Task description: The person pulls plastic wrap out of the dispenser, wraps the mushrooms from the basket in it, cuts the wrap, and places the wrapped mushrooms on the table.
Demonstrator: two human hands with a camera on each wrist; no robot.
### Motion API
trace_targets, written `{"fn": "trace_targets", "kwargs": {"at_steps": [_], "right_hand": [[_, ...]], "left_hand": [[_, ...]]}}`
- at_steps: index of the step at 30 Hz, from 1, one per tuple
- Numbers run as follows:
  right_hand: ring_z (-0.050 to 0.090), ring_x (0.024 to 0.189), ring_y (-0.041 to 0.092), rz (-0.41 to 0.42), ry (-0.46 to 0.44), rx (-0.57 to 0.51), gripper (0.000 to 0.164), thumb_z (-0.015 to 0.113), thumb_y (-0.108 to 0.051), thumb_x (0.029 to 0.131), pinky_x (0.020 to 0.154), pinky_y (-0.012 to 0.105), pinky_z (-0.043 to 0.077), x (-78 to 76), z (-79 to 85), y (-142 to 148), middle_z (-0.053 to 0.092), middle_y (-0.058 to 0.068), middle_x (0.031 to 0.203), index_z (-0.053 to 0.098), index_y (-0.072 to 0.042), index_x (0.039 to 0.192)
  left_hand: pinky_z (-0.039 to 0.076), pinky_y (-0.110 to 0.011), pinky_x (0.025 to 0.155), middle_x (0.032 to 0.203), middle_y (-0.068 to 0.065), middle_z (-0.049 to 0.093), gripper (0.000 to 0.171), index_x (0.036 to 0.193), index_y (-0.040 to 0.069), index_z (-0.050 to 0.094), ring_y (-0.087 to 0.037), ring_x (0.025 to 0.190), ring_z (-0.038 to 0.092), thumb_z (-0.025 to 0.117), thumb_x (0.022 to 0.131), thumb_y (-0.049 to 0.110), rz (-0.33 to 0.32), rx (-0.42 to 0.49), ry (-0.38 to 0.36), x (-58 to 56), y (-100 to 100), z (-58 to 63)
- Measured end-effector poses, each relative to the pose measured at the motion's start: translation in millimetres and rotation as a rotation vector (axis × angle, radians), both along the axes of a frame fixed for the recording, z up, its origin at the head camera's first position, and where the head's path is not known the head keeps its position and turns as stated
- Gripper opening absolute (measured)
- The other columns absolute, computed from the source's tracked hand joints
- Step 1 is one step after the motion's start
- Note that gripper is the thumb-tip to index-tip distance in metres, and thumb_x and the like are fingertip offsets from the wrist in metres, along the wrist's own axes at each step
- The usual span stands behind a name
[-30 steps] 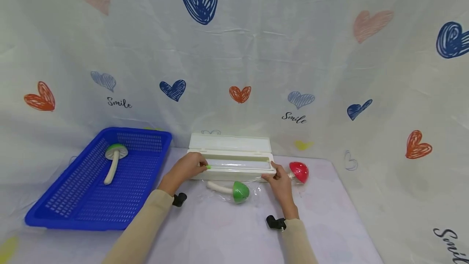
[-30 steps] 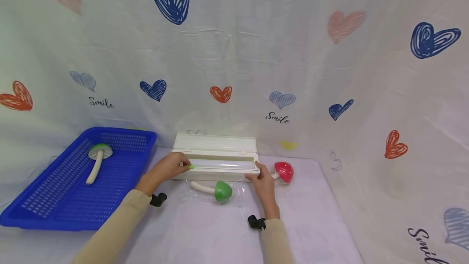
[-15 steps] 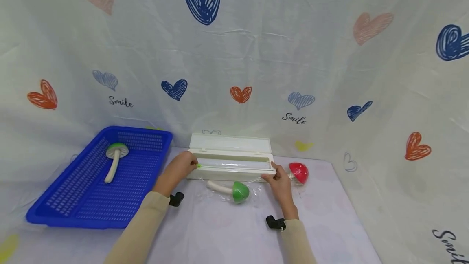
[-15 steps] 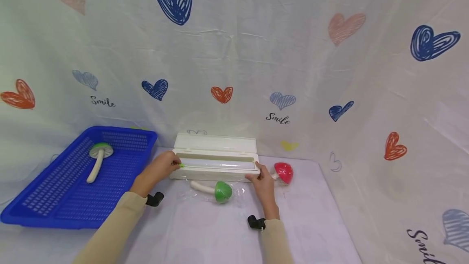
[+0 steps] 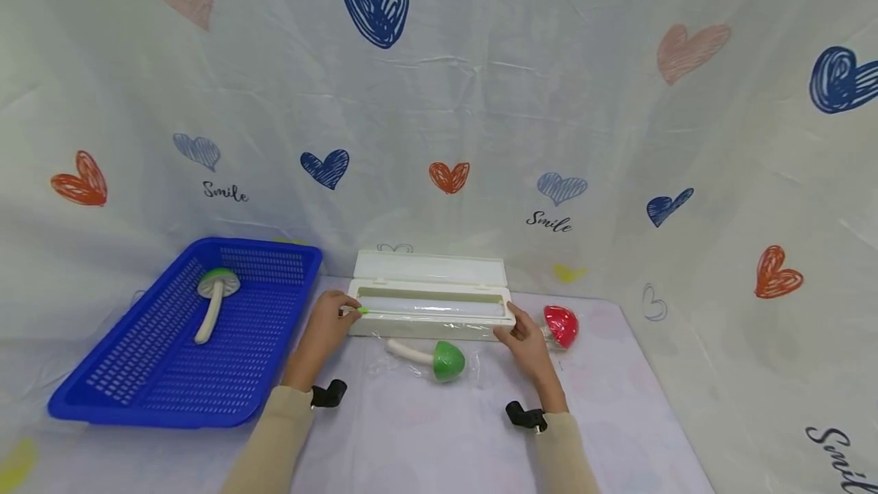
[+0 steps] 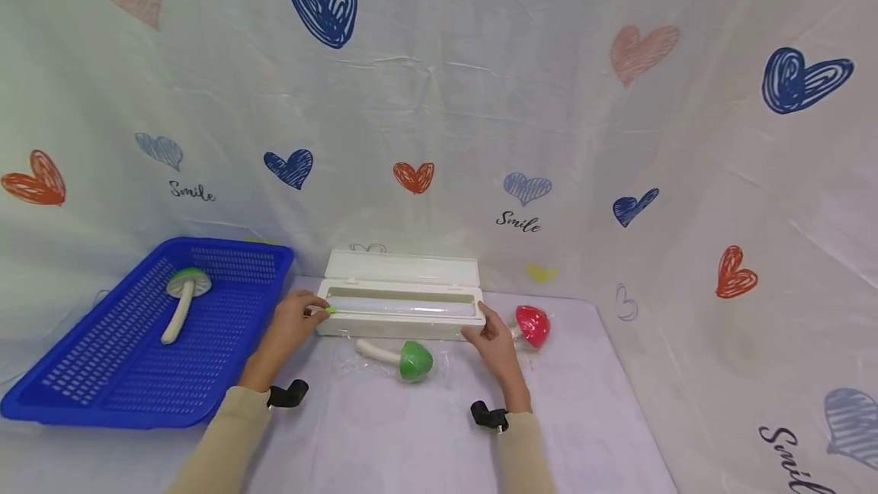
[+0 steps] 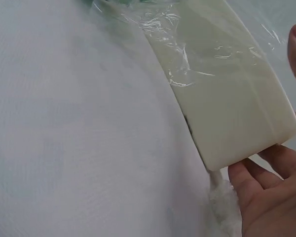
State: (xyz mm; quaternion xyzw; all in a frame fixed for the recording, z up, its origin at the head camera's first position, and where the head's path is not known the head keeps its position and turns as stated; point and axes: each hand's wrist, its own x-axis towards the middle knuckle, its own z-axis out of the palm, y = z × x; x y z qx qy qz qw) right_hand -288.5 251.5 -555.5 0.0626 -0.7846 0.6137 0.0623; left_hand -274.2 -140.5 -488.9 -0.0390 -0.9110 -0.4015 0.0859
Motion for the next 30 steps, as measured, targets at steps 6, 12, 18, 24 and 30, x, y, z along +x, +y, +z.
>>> {"fn": "trace_targets", "kwargs": {"at_steps": [6, 12, 18, 24, 30], "right_hand": [[0.042, 0.146, 0.044, -0.087, 0.035, 0.011, 0.063, 0.073, -0.017, 0.097, 0.115, 0.045, 0.041, 8.7, 10.9, -1, 0.046, 0.026, 0.155, 0.045, 0.004, 0.15], [0.053, 0.135, 0.036, -0.308, 0.192, 0.091, 0.046, 0.073, -0.015, 0.096, 0.106, 0.048, 0.052, 29.2, 21.7, -8, 0.06, 0.017, 0.143, 0.059, -0.002, 0.138], [0.067, 0.107, 0.03, -0.176, 0.344, 0.201, 0.029, 0.076, -0.004, 0.092, 0.079, 0.024, 0.059, 56.8, 22.7, -25, 0.074, 0.009, 0.117, 0.071, -0.005, 0.12], [0.065, 0.118, 0.029, 0.125, 0.239, 0.399, 0.044, 0.083, -0.021, 0.088, 0.089, 0.039, 0.059, 75.2, 18.4, -50, 0.07, 0.006, 0.127, 0.068, -0.008, 0.127], [0.068, 0.113, 0.026, 0.286, 0.049, 0.477, 0.058, 0.083, -0.039, 0.087, 0.093, 0.04, 0.058, 76.0, 9.3, -67, 0.069, 0.009, 0.127, 0.064, -0.008, 0.132]], "left_hand": [[0.054, -0.043, 0.071, 0.112, -0.025, 0.072, 0.016, 0.109, -0.002, 0.073, -0.033, 0.082, 0.066, 0.071, 0.095, 0.006, 0.055, 0.076, -0.007, 1.5, 2, -9.1], [0.057, -0.049, 0.082, 0.116, -0.028, 0.071, 0.016, 0.109, -0.003, 0.072, -0.04, 0.094, 0.07, 0.07, 0.095, 0.005, 0.082, 0.09, 0.01, 2.6, 2, -12.5], [0.052, -0.057, 0.099, 0.126, -0.034, 0.066, 0.015, 0.109, -0.005, 0.067, -0.048, 0.119, 0.064, 0.067, 0.096, 0.002, 0.116, 0.142, 0.009, 5.1, 0, -16.0], [0.05, -0.058, 0.101, 0.134, -0.032, 0.063, 0.017, 0.114, -0.005, 0.063, -0.046, 0.123, 0.062, 0.062, 0.1, 0.003, 0.126, 0.193, -0.026, 5.6, -2, -19.7], [0.049, -0.058, 0.104, 0.136, -0.033, 0.06, 0.018, 0.118, -0.006, 0.061, -0.047, 0.127, 0.06, 0.058, 0.103, 0.003, 0.128, 0.241, -0.069, 3.8, -7, -23.2]]}}
